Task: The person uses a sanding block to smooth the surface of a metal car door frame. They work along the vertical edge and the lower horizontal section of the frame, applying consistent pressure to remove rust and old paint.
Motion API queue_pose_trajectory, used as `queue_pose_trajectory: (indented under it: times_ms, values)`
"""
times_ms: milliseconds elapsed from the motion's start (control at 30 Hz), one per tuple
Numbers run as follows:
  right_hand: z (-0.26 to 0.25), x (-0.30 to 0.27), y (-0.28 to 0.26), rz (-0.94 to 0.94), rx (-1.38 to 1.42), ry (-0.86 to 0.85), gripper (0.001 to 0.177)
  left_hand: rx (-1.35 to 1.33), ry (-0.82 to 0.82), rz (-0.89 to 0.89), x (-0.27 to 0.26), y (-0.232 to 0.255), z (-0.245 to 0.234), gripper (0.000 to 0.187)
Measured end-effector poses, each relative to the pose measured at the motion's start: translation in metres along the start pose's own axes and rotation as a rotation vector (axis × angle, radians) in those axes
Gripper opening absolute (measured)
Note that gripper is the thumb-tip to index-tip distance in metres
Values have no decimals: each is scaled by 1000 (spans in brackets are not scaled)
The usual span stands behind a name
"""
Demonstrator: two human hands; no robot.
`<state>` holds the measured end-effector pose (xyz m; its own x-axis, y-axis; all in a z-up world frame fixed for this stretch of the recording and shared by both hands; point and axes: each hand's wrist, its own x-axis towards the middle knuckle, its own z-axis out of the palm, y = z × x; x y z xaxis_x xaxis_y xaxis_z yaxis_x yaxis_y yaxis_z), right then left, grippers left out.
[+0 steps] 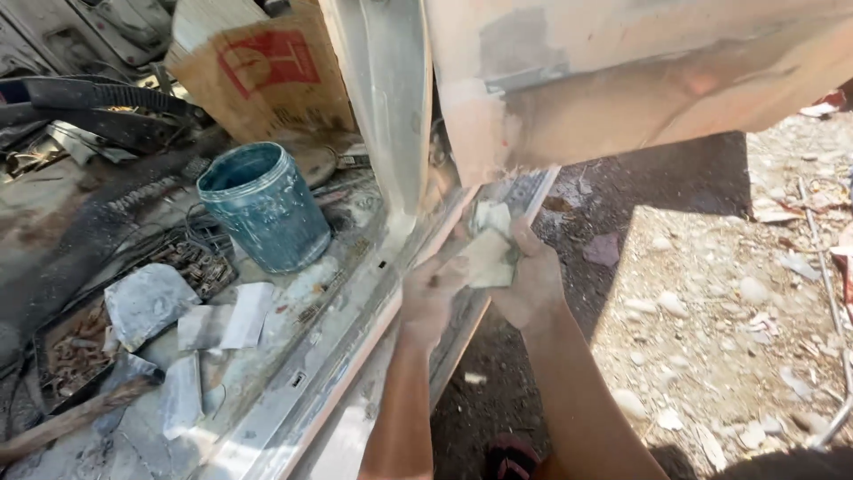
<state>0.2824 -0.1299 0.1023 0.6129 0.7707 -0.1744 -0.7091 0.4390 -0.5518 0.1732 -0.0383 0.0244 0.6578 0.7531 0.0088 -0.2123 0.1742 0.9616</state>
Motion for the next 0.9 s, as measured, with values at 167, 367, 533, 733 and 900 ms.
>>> queue_pose_trajectory:
  times_ms: [167, 367, 533, 733, 900]
  values:
    - [15, 6, 7, -11, 89, -58, 42, -571, -526, 378, -36, 86, 25, 109]
    - [-23, 19, 5, 106, 201, -481, 46, -883, -495, 513, -37, 20, -11, 36]
    - [-16, 21, 10, 110, 193, -403, 46, -460, -63, 260, -26, -1, -24, 49]
    - [-18, 11, 18, 124, 101, -333, 38, -101, 218, 267, -20, -24, -28, 20]
    - [-20, 13, 21, 137, 121, -329, 39, -749, -311, 565, -30, 18, -8, 13]
